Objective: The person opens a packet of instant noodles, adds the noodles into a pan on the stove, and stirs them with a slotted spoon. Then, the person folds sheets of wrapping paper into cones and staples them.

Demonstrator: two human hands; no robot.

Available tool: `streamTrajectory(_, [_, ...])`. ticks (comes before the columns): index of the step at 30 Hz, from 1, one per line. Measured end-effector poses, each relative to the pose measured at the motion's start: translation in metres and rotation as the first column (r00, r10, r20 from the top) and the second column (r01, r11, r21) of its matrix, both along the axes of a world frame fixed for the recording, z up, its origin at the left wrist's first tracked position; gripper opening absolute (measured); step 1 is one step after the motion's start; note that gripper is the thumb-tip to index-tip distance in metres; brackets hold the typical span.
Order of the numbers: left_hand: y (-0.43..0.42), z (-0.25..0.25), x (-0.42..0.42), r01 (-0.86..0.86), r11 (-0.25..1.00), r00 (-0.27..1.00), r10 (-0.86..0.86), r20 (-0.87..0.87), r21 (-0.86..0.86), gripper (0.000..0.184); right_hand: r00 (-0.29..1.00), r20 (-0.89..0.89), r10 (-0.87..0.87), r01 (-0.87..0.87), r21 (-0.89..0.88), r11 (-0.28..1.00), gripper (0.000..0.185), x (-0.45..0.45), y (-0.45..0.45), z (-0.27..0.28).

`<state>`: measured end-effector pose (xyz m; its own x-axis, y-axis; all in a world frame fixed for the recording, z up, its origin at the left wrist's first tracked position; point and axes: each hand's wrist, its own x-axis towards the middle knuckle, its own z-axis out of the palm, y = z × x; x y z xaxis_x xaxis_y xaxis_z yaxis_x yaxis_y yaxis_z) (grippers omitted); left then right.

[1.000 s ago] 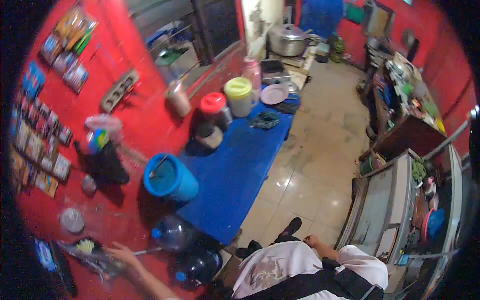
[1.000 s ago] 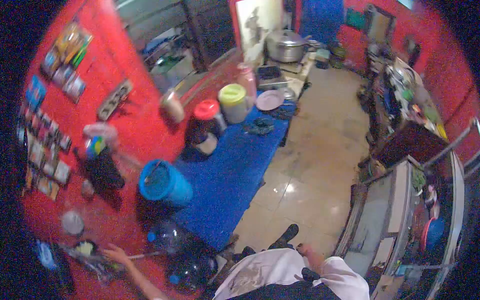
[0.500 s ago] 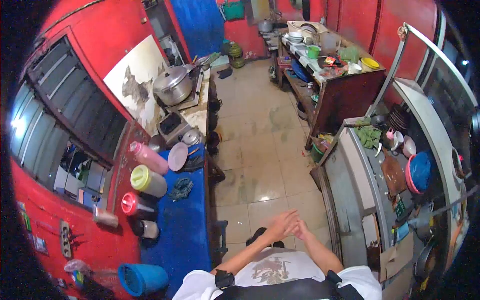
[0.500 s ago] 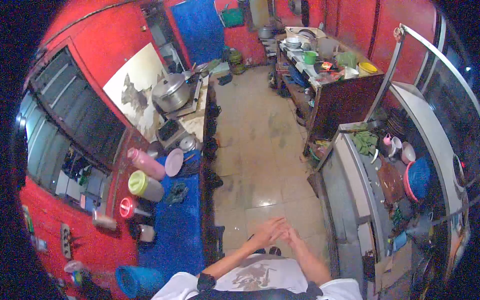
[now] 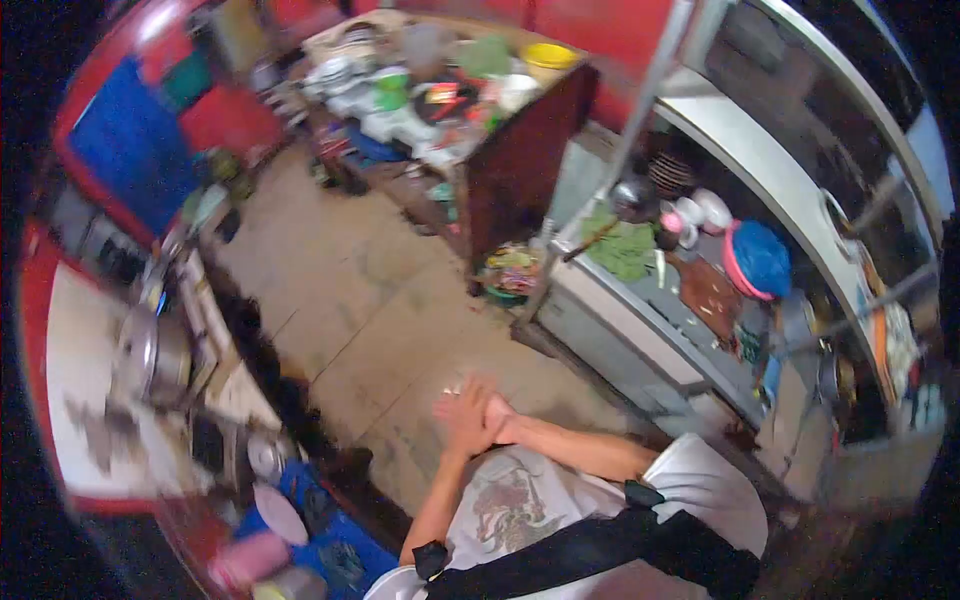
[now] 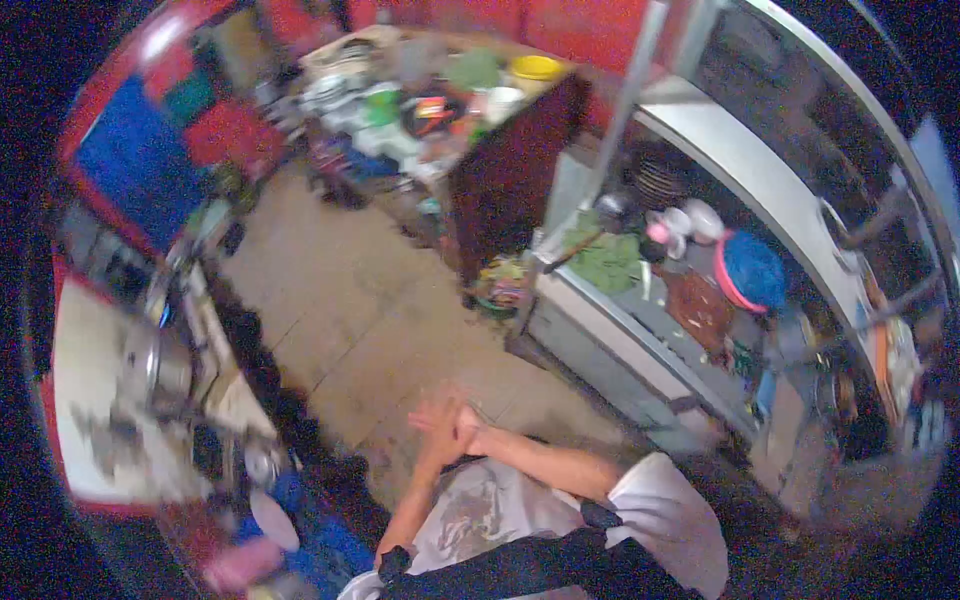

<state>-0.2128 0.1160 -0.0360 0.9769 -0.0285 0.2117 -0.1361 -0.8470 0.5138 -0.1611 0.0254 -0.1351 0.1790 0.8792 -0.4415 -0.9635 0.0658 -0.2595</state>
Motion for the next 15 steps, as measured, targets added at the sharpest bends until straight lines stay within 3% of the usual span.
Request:
streamTrajectory(1, [0.014, -0.001, 0.023, 0.072, 0.997, 0.997, -0.073, -0.016, -0.011, 0.055, 0.999, 0.006, -0.054, 0.054, -0.005, 0.999, 0.045, 0.019, 0.004, 0.003])
streamTrajectory(3, [0.045, -0.022, 0.068, -0.009, 0.987, 0.996, -0.005, -0.085, -0.16, 0.058, 0.988, 0.031, -0.154, 0.154, 0.002, 0.988, 0.046, 0.053, 0.008, 0.012])
streamTrajectory(4, [0.064, -0.051, 0.089, 0.053, 0.986, 0.992, -0.07, -0.103, -0.16, 0.058, 0.976, 0.055, -0.211, 0.211, 0.005, 0.977, 0.047, 0.07, 0.002, 0.022])
streamTrajectory(6, [0.099, -0.129, 0.126, -0.005, 0.937, 0.943, -0.112, -0.314, -0.351, 0.051, 0.901, 0.227, -0.369, 0.384, -0.022, 0.923, 0.046, 0.094, -0.013, 0.061])
streamTrajectory(7, [0.121, -0.152, 0.137, 0.006, 0.939, 0.887, -0.163, -0.431, -0.343, 0.049, 0.883, 0.228, -0.409, 0.426, -0.026, 0.904, 0.046, 0.109, -0.021, 0.059])
streamTrajectory(9, [0.16, -0.201, 0.139, 0.038, 0.964, 0.786, -0.192, -0.587, -0.264, 0.046, 0.808, 0.35, -0.474, 0.566, -0.237, 0.79, 0.041, 0.131, -0.041, 0.044])
streamTrajectory(10, [0.176, -0.218, 0.132, 0.064, 0.981, 0.756, -0.167, -0.633, -0.183, 0.044, 0.772, 0.292, -0.565, 0.63, -0.226, 0.743, 0.035, 0.142, -0.052, 0.027])
streamTrajectory(11, [0.194, -0.232, 0.126, 0.093, 0.987, 0.727, -0.157, -0.669, -0.13, 0.044, 0.742, 0.283, -0.608, 0.667, -0.225, 0.71, 0.035, 0.154, -0.06, 0.023])
streamTrajectory(13, [0.223, -0.247, 0.11, 0.105, 0.991, 0.643, -0.132, -0.755, -0.084, 0.043, 0.649, 0.456, -0.609, 0.755, -0.292, 0.586, 0.031, 0.177, -0.073, 0.022])
streamTrajectory(15, [0.243, -0.254, 0.103, 0.081, 0.995, 0.568, -0.091, -0.818, -0.055, 0.042, 0.585, 0.469, -0.661, 0.811, -0.314, 0.494, 0.024, 0.196, -0.074, 0.022])
